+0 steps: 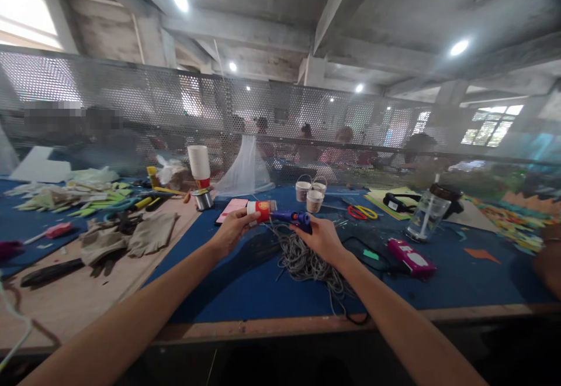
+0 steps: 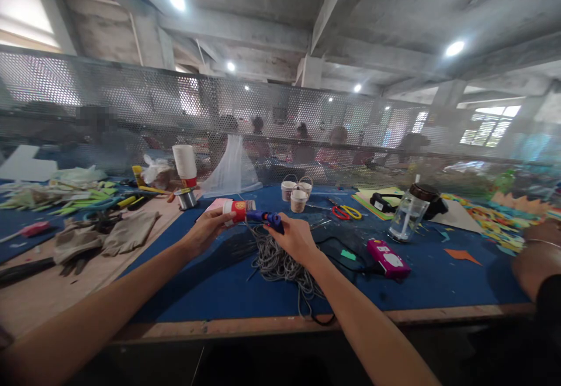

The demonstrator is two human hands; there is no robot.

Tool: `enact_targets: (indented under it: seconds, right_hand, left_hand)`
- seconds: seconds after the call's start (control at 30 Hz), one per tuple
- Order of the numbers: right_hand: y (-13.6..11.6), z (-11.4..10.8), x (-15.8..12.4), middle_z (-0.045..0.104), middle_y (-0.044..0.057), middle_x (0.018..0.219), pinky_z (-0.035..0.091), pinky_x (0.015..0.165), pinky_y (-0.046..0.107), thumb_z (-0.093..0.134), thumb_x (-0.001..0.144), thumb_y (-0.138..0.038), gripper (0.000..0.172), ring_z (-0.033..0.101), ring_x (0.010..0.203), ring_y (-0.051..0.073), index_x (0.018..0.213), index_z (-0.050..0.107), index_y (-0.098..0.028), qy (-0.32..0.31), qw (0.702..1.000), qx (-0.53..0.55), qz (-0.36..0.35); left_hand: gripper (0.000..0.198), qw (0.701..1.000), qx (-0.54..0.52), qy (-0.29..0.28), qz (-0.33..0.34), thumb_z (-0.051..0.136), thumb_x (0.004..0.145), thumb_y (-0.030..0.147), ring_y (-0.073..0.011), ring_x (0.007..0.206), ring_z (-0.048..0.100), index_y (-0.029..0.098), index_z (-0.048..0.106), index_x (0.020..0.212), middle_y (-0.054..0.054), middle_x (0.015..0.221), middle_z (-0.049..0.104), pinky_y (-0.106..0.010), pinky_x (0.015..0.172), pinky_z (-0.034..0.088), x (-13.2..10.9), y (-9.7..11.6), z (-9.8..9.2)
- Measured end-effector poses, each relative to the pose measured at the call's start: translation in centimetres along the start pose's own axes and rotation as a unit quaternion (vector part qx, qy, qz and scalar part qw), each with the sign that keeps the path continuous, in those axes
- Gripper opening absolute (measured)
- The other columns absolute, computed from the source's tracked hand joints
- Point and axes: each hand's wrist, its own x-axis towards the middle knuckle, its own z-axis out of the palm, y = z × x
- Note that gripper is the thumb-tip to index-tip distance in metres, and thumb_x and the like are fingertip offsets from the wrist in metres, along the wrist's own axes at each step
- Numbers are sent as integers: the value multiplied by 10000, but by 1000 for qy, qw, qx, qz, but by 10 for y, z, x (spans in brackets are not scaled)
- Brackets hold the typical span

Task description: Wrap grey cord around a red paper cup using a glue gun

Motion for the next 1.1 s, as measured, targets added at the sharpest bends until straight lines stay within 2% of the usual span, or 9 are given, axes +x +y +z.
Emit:
enact_targets:
  seconds: [0.37, 0.6, 1.1]
  right_hand:
    - [3, 2, 0, 705, 43, 725, 354, 583, 238, 503, 918, -577, 386, 678, 676, 226, 952, 645, -220, -5, 1000, -16, -4]
    - [1, -1, 0, 687, 27, 686, 341, 565, 230, 516, 918, -559, 364, 659, 626, 205, 935, 635, -216, -15, 1000, -2, -3]
    - [3, 1, -1, 682, 24, 681, 327, 568, 229, 526, 912, -552, 350, 663, 638, 205, 936, 636, -221, -24, 999, -26, 1]
  left_hand:
    - [317, 1000, -5, -3, 2, 815, 680, 347, -224, 895, 676, 158, 760, 927, -91, 952, 761, -382, 914, 487, -2, 3, 3]
    - [321, 1000, -8, 10, -3, 815, 683, 333, -202, 891, 664, 149, 756, 939, -89, 948, 756, -336, 888, 485, -3, 4, 3]
    - [320, 1000, -16, 9, 0, 808, 687, 320, -197, 873, 657, 141, 753, 945, -85, 925, 754, -329, 877, 476, -1, 3, 2]
